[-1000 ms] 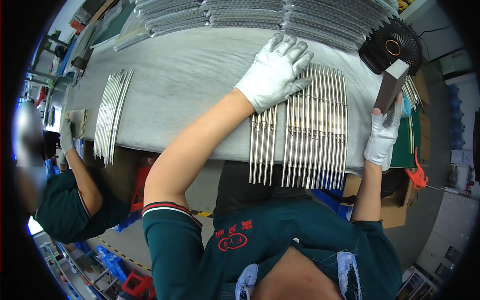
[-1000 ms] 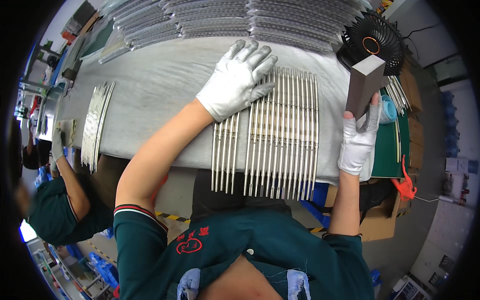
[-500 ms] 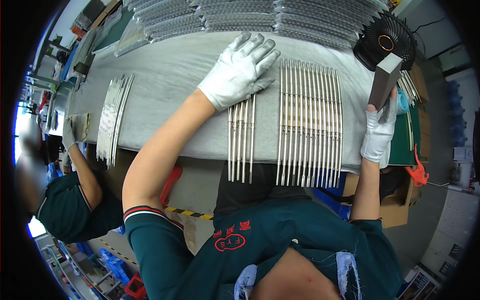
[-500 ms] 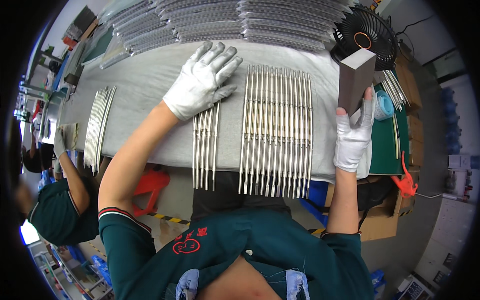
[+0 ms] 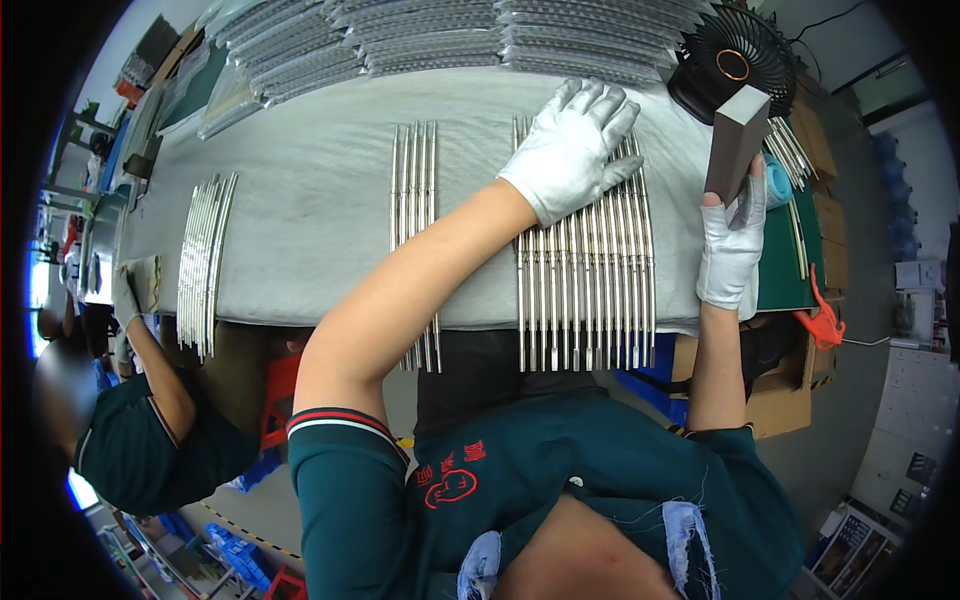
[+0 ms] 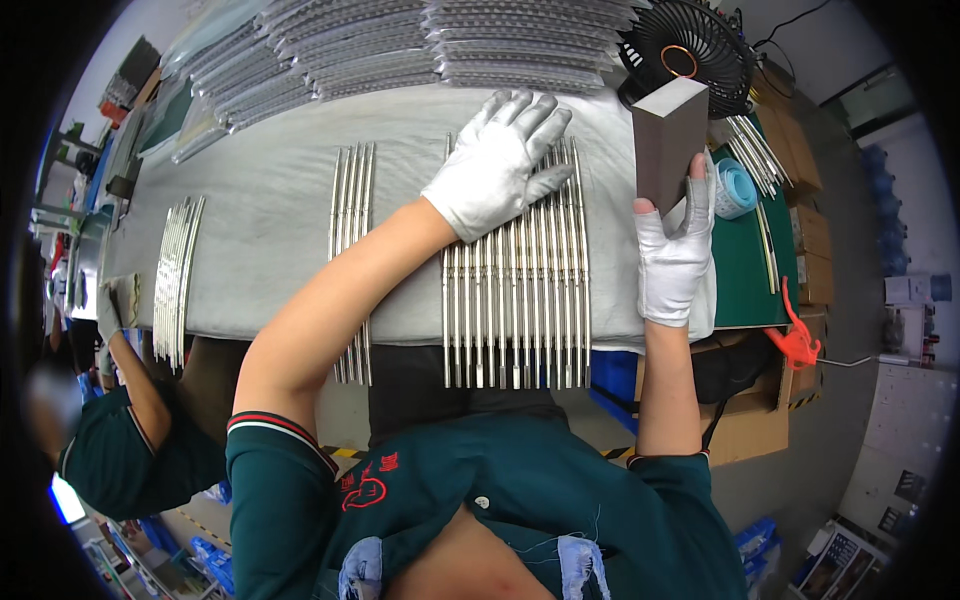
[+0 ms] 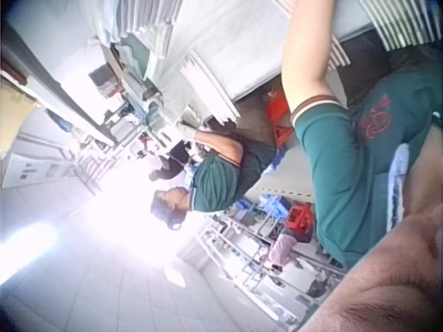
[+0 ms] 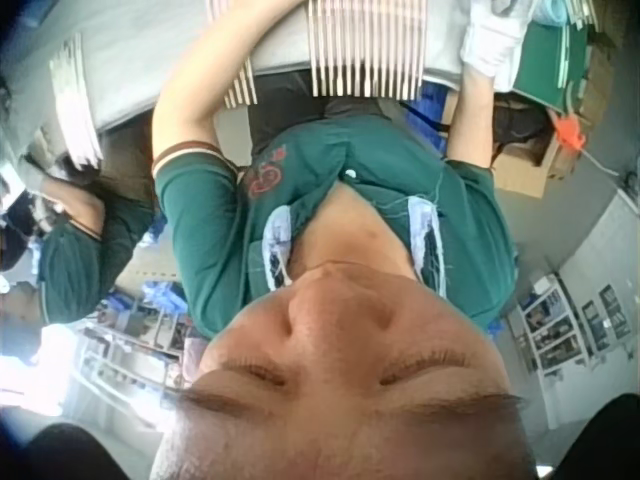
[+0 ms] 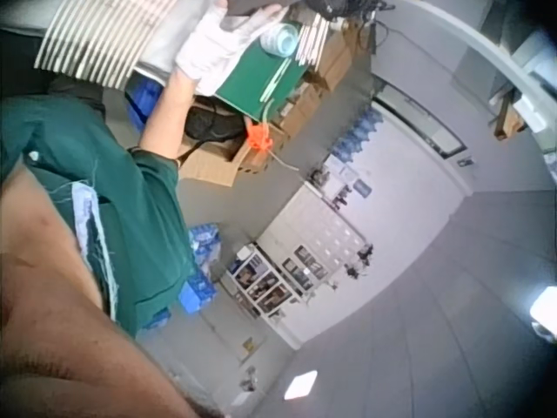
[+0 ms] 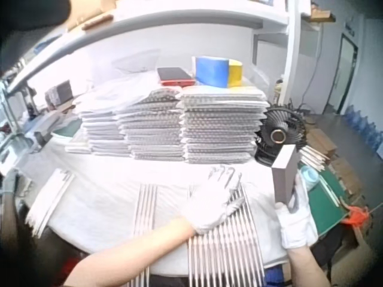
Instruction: The person polishes a set of thin metal rods using a sanding block, holding each rod by hand while rubbing it against the block.
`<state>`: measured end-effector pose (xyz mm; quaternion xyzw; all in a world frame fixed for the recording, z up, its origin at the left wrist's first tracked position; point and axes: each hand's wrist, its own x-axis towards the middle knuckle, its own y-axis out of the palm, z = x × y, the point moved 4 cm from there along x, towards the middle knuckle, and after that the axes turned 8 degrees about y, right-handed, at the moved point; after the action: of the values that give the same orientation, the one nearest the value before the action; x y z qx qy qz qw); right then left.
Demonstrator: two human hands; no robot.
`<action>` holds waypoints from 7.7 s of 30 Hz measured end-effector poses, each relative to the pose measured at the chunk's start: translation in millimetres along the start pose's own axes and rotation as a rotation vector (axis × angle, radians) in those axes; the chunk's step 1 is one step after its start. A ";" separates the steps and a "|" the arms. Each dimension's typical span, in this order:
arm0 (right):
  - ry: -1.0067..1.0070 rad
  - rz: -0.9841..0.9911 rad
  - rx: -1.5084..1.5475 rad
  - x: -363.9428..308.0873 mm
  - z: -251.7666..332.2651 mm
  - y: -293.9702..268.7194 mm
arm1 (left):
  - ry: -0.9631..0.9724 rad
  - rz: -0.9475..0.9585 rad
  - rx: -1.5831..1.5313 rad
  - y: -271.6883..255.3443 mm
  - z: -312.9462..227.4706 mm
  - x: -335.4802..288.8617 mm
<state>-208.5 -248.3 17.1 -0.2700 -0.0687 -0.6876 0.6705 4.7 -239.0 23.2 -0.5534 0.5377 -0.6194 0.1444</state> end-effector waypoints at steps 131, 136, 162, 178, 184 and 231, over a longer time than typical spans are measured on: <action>-0.093 -0.059 -0.048 -5.1 7.5 -1.8 | 0.357 0.110 -0.022 42.1 -54.5 54.0; -0.092 -0.062 -0.041 -5.2 5.7 -4.4 | 0.337 0.179 0.050 30.9 -45.6 39.4; -0.072 -0.036 -0.112 -3.6 4.8 -3.9 | 0.285 0.217 0.209 -45.8 15.1 -16.8; -0.107 -0.013 -0.098 -1.4 2.8 -1.7 | 0.134 -0.112 0.140 -44.3 14.0 -4.8; -0.081 0.032 -0.106 -3.2 4.0 -0.5 | 0.115 0.127 0.286 -79.6 52.0 -63.5; -0.416 0.923 -0.611 -26.8 95.4 59.9 | -0.754 -0.802 -1.471 -58.4 -15.6 -121.6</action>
<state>-125.7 -186.6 69.3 -0.5819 0.1269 -0.2462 0.7647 58.0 -114.7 10.0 -0.8163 0.4815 0.0967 -0.3041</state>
